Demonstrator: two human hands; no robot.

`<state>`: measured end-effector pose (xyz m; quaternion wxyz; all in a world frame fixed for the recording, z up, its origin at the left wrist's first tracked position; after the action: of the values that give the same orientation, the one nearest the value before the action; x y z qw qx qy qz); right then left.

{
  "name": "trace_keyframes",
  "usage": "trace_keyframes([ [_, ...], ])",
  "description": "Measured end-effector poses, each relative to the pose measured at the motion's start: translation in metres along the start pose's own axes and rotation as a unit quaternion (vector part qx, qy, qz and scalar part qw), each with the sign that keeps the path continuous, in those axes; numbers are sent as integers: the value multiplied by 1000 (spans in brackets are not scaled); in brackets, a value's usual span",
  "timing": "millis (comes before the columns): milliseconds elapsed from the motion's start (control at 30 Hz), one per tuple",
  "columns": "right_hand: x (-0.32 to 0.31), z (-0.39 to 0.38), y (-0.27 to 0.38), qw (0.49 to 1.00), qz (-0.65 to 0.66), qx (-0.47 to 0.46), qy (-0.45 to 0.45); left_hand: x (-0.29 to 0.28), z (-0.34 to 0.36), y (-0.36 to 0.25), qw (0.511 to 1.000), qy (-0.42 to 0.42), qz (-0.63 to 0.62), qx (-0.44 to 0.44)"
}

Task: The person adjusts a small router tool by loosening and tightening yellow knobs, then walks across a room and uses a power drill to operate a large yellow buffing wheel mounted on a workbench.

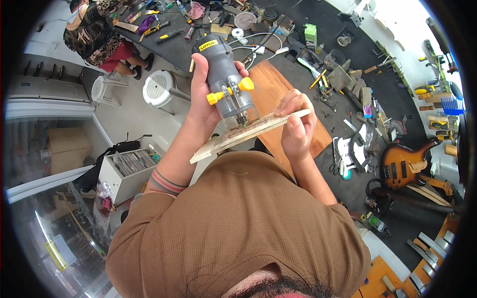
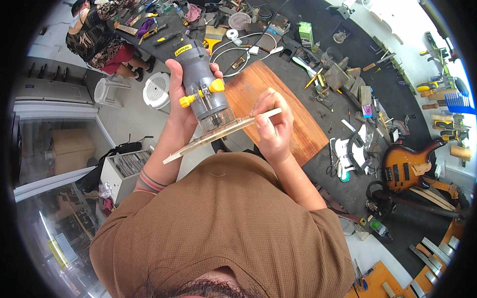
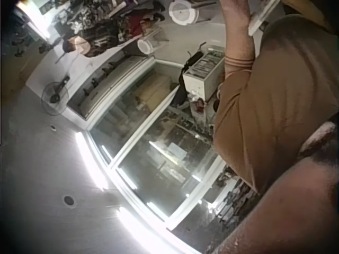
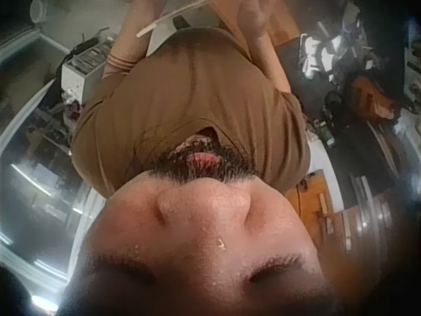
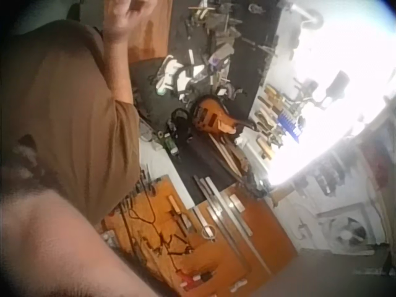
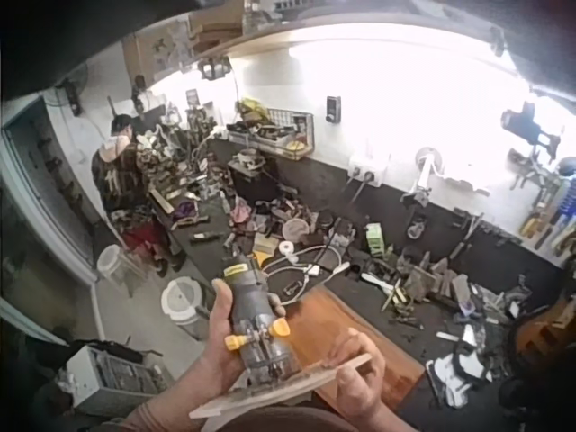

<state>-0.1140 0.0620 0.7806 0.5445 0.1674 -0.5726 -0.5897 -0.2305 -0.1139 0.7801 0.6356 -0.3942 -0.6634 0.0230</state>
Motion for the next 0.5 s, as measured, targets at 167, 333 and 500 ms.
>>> trace_keyframes([
  [167, -3, 10, 1, 995, 90, 15, -41, 4, -11, 7, 998, 54, 27, 31],
  [333, -3, 8, 5, 997, 68, 23, -9, 5, -19, 12, 999, -30, -16, 2],
  [500, 5, 1, 11, 997, 55, 51, 11, 6, -19, -1, 997, -75, 9, 9],
])
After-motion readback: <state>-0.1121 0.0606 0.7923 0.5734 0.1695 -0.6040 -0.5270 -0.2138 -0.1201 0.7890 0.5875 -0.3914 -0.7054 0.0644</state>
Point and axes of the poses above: each hand's wrist, its own z-axis towards the middle knuckle, its own x-axis out of the palm, y = z × x, the point moved 5 cm from there along z, towards the middle knuckle, and after that the axes turned 15 degrees about -y, right-handed, at the moved point
